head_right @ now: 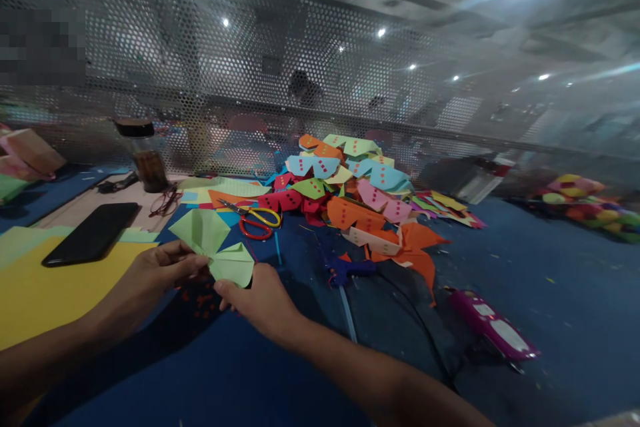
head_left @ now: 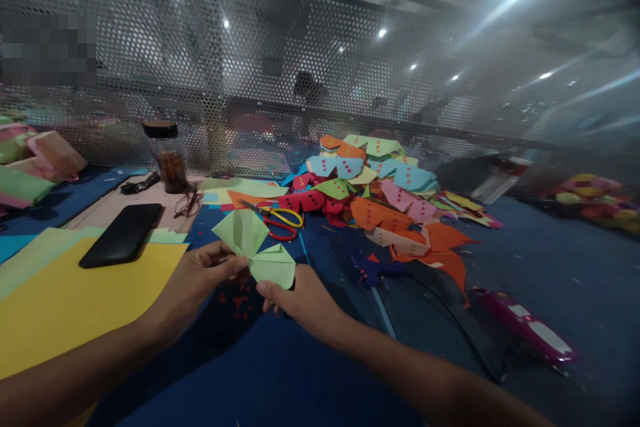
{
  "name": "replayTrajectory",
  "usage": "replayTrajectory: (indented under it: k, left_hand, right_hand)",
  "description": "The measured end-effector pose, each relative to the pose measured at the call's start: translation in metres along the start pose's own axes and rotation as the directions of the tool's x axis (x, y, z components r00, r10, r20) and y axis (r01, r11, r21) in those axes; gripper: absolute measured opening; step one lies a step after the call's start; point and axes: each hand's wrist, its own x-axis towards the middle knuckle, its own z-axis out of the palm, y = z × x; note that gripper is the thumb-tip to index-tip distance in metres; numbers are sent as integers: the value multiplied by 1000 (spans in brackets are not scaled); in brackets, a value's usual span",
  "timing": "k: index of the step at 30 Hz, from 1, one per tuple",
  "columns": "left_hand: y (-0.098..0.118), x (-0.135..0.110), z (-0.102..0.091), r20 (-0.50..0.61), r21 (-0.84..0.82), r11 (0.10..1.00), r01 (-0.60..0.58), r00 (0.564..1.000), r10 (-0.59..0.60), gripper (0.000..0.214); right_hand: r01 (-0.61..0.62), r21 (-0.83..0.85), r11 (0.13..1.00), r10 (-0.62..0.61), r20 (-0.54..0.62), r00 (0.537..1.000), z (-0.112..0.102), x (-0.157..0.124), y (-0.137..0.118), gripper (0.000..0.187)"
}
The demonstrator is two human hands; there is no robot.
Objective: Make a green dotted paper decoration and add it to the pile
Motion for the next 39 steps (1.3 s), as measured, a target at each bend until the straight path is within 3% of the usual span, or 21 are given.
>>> replayTrajectory:
  k: [9, 17, 26, 39]
  left_hand:
    - [-2, 1, 0, 0, -24, 999, 39, 999, -40, 33]
    - [-3, 3, -5, -2, 73, 997, 31, 1000, -31, 34]
    - [-4, 6, -6, -43, 55, 998, 11, 999, -8, 36]
    - [2, -3, 4, 40, 105, 994, 16, 999, -20, 29]
  right_hand:
    - [58, -63, 996, -59, -18, 998, 0, -1, 2, 13]
    - [66, -83, 994, -66, 5, 998, 0, -4, -2, 24]
    - [95, 37, 995, -97, 43, 994, -2, 1, 4, 17]
    - [31, -26, 999, -31, -10, 999, -1, 1, 2, 17]
